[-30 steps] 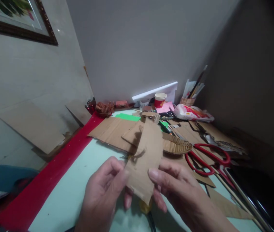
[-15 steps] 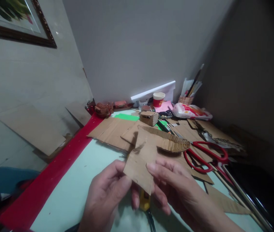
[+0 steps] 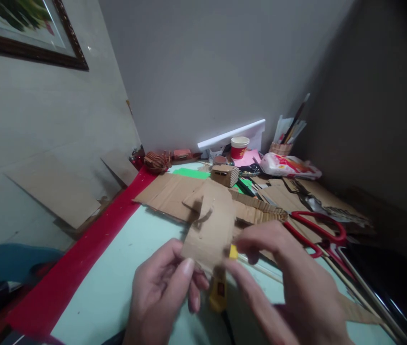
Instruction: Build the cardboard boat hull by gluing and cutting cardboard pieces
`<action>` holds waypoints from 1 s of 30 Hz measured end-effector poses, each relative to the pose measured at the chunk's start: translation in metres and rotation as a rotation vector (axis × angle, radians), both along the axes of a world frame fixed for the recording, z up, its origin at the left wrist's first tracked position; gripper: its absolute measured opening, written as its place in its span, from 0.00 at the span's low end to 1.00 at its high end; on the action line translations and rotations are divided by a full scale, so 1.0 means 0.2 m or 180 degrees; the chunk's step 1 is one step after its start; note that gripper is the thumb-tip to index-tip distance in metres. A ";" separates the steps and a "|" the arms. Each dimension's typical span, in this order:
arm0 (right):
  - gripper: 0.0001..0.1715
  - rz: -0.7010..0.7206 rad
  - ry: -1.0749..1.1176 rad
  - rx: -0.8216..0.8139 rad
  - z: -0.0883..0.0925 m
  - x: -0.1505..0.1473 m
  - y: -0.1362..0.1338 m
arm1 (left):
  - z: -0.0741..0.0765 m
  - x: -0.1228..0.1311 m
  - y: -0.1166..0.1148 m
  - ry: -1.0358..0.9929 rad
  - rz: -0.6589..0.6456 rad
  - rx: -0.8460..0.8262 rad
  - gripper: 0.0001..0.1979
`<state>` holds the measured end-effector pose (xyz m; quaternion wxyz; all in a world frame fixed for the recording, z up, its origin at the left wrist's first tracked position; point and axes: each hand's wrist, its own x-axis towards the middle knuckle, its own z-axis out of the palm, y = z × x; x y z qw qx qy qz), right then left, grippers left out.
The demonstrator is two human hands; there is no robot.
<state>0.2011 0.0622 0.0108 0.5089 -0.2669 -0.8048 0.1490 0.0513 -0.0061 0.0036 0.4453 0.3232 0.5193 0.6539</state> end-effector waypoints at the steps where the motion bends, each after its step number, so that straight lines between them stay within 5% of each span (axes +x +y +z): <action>1: 0.07 0.0133 -0.0169 0.0227 0.00 0.00 -0.01 | 0.00 0.00 0.00 0.0025 -0.0030 0.0016 0.11; 6: 0.13 0.0413 -0.0367 0.0586 -0.01 -0.02 -0.02 | -0.03 -0.01 -0.01 0.0159 -0.0045 0.0043 0.11; 22: 0.12 0.0865 0.0169 0.0073 -0.03 -0.02 -0.02 | -0.03 0.00 -0.03 0.0566 0.0175 0.0034 0.14; 30: 0.11 0.0569 -0.0090 0.0280 -0.02 -0.04 -0.03 | -0.04 -0.01 -0.02 0.0547 0.0067 0.0089 0.12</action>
